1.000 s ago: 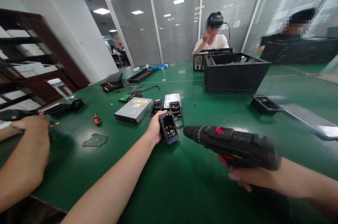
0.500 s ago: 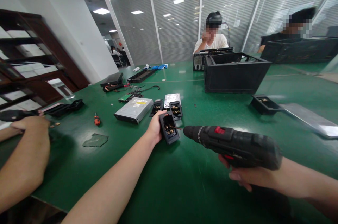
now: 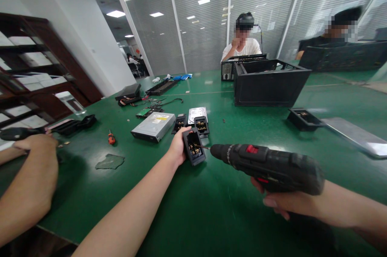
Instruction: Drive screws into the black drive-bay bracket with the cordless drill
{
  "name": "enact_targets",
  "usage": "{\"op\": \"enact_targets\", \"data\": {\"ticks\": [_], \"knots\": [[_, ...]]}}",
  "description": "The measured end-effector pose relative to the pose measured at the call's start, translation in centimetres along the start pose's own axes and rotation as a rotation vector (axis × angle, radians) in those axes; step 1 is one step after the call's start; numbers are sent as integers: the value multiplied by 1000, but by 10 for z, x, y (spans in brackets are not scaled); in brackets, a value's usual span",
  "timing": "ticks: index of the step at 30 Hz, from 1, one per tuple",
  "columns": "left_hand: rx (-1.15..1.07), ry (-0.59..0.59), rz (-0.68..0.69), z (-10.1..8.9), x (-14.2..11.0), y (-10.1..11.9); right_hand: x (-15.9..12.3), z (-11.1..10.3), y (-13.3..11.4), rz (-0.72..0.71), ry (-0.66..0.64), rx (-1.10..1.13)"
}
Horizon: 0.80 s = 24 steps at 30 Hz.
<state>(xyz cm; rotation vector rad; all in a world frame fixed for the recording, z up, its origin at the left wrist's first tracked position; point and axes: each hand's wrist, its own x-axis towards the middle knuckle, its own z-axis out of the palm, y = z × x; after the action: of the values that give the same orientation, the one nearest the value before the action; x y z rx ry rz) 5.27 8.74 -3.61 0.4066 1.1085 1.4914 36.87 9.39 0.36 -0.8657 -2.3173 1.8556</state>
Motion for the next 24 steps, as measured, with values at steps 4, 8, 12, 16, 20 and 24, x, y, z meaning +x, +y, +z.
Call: {"op": "enact_targets", "data": {"ticks": [4, 8, 12, 16, 20, 24], "knots": [[3, 6, -5, 1, -1, 0, 0, 0, -3, 1, 1, -6], [3, 3, -1, 1, -1, 0, 1, 1, -8, -2, 3, -2], [11, 4, 10, -1, 1, 0, 1, 0, -8, 12, 1, 1], [10, 5, -8, 0, 1, 0, 0, 0, -7, 22, -6, -12], [-5, 3, -14, 0, 1, 0, -2, 1, -7, 13, -1, -11], [-2, -19, -10, -3, 3, -1, -2, 0, -5, 19, -5, -13]]}}
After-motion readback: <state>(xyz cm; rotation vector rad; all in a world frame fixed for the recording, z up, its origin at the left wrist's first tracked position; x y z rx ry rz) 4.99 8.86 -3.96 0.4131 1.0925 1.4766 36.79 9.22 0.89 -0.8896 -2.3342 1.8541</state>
